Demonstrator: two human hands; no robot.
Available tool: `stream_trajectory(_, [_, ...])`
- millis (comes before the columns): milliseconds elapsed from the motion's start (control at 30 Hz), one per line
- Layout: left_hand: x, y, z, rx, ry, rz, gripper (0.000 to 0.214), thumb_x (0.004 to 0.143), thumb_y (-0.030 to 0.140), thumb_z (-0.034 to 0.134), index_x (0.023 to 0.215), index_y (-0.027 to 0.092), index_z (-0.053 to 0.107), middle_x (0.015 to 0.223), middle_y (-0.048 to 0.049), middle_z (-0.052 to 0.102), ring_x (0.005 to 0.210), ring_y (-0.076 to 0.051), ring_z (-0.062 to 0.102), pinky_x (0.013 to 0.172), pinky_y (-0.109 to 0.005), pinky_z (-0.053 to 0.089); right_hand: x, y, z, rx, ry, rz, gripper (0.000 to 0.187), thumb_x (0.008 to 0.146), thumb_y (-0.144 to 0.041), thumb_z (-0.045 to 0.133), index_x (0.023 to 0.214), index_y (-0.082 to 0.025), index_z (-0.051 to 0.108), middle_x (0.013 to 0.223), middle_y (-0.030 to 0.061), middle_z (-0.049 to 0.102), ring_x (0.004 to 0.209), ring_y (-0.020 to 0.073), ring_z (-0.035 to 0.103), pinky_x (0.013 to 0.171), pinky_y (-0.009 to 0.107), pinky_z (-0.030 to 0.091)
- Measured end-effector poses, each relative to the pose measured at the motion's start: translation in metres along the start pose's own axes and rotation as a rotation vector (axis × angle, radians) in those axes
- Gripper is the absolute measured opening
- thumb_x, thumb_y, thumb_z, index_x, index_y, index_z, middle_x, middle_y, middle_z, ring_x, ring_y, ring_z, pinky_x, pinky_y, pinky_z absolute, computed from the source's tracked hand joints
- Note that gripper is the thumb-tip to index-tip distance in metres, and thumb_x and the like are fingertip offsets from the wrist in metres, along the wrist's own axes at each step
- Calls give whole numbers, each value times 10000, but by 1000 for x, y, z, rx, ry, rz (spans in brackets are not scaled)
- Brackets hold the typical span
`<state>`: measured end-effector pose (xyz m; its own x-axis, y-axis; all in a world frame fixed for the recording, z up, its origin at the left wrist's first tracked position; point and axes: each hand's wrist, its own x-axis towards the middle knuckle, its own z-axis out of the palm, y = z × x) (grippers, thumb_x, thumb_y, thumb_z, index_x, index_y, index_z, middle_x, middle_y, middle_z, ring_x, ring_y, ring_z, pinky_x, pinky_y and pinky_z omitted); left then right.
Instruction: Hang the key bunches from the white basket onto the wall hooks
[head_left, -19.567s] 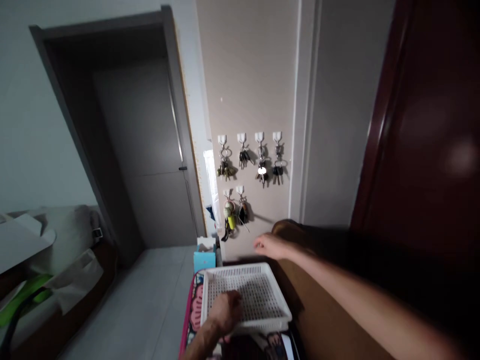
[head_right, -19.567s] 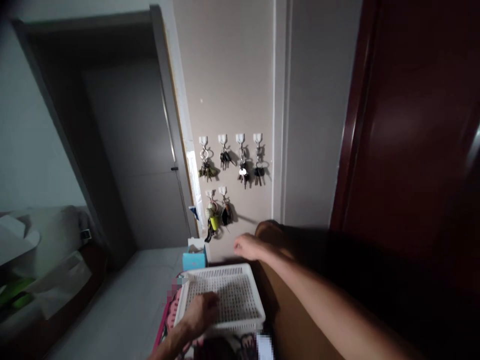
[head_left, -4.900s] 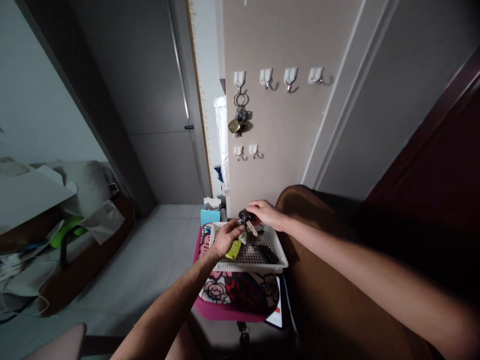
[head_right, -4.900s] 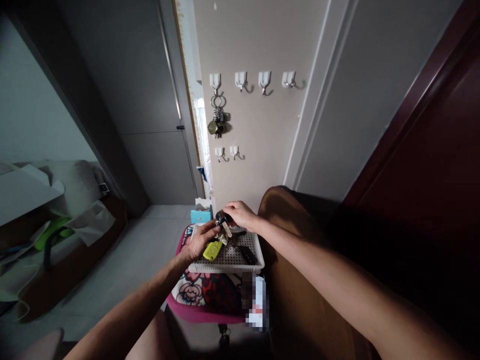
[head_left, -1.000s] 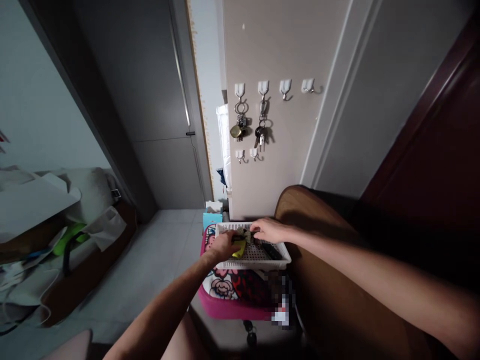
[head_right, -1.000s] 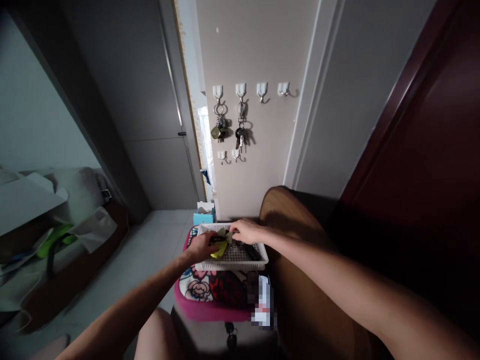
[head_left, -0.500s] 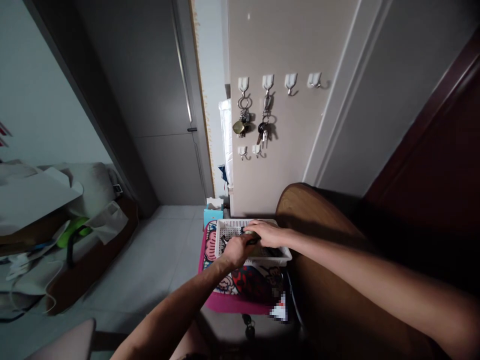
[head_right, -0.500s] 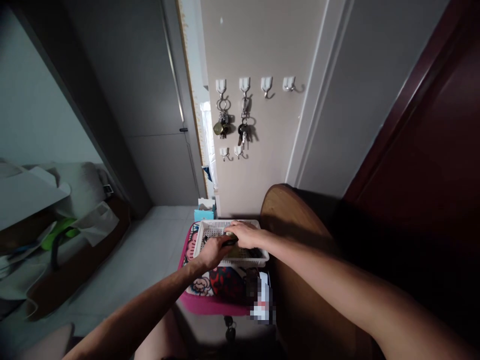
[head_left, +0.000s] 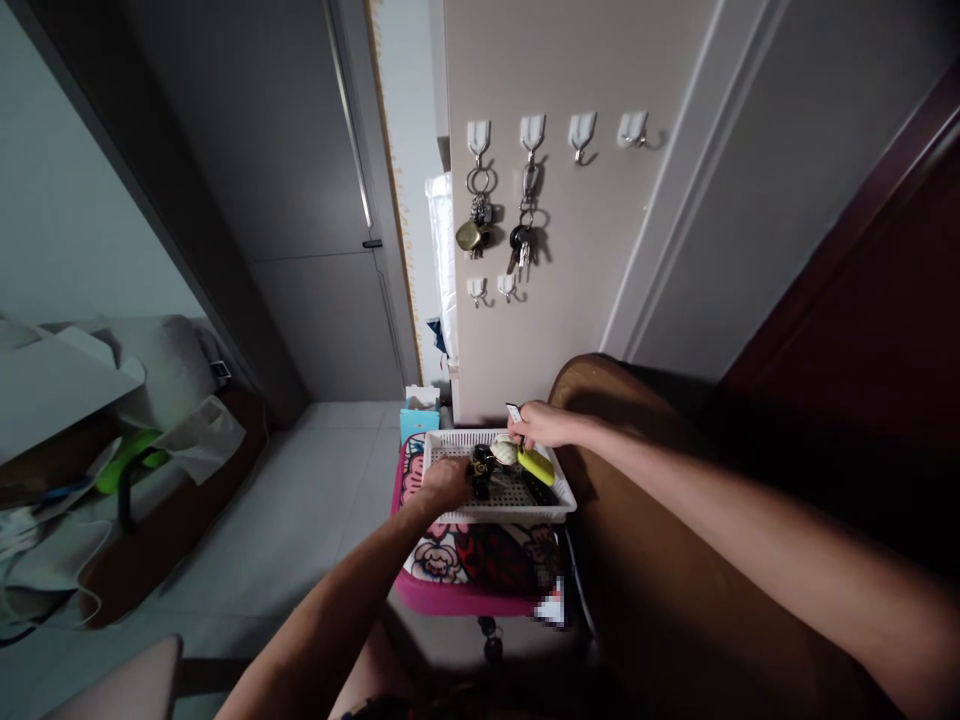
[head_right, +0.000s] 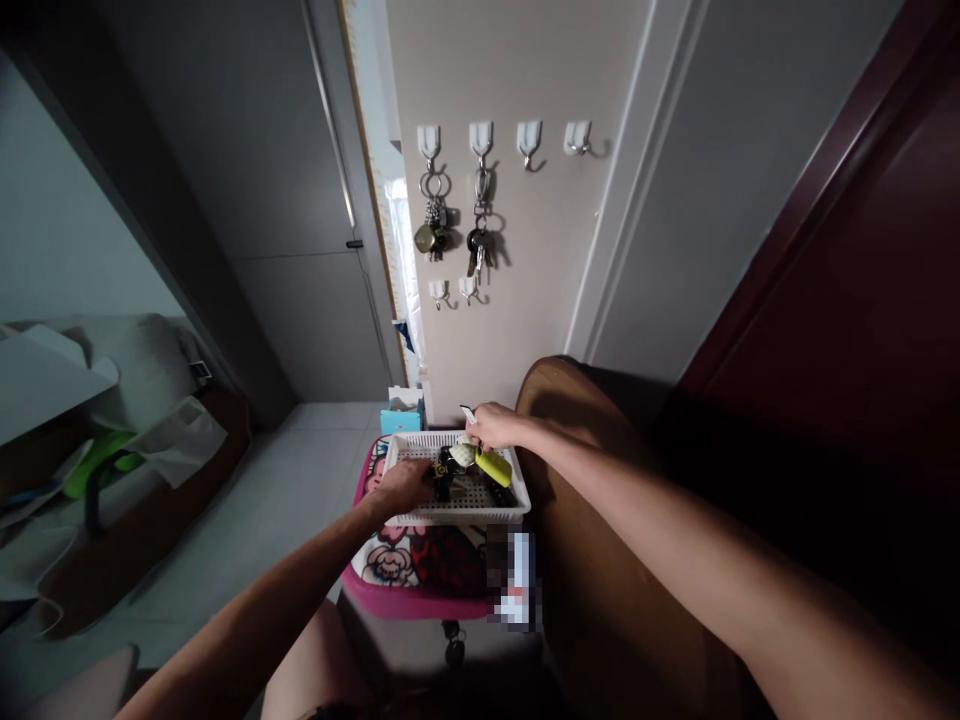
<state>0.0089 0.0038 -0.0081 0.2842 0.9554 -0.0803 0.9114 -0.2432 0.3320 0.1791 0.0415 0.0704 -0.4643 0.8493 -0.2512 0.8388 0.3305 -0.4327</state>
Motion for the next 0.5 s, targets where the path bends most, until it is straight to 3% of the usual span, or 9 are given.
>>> stream_trajectory(100, [9, 1, -10, -177, 11, -40, 267, 615, 299, 435, 804, 137, 532, 712, -48, 566, 663, -146, 510, 583, -230, 392, 1, 5, -6, 11, 54, 8, 205, 685, -183, 348, 664, -118, 542, 676, 42, 577, 513, 73, 505, 446, 141, 335])
stream_trajectory(200, [20, -1, -29, -404, 131, -27, 304, 642, 316, 398, 842, 117, 511, 684, -24, 549, 606, -99, 494, 533, -182, 385, 4, 10, -10, 36, 134, 48, 208, 692, -210, 356, 674, -118, 541, 673, 49, 573, 538, 82, 506, 463, 146, 346])
stream_trajectory(300, [22, -4, -41, -453, 208, -10, 297, 617, 269, 425, 853, 109, 507, 683, -13, 542, 589, -84, 482, 517, -167, 378, 6, 8, -11, 135, 186, 33, 237, 709, -210, 319, 694, -112, 535, 678, 55, 568, 561, 85, 504, 484, 152, 359])
stream_trajectory(367, [19, -6, -42, -407, 141, -13, 274, 580, 208, 448, 827, 118, 524, 659, -2, 545, 569, -83, 477, 498, -163, 372, 6, 4, -9, 165, 203, -9, 232, 703, -199, 318, 691, -114, 534, 664, 47, 567, 558, 85, 497, 492, 159, 360])
stream_trajectory(500, [14, -13, -42, -295, -240, 53, 223, 504, 99, 462, 694, 142, 571, 578, 23, 554, 548, -91, 479, 479, -157, 365, 1, -12, 5, 143, 148, -189, 238, 697, -172, 309, 662, -122, 539, 639, 17, 567, 565, 79, 477, 520, 164, 347])
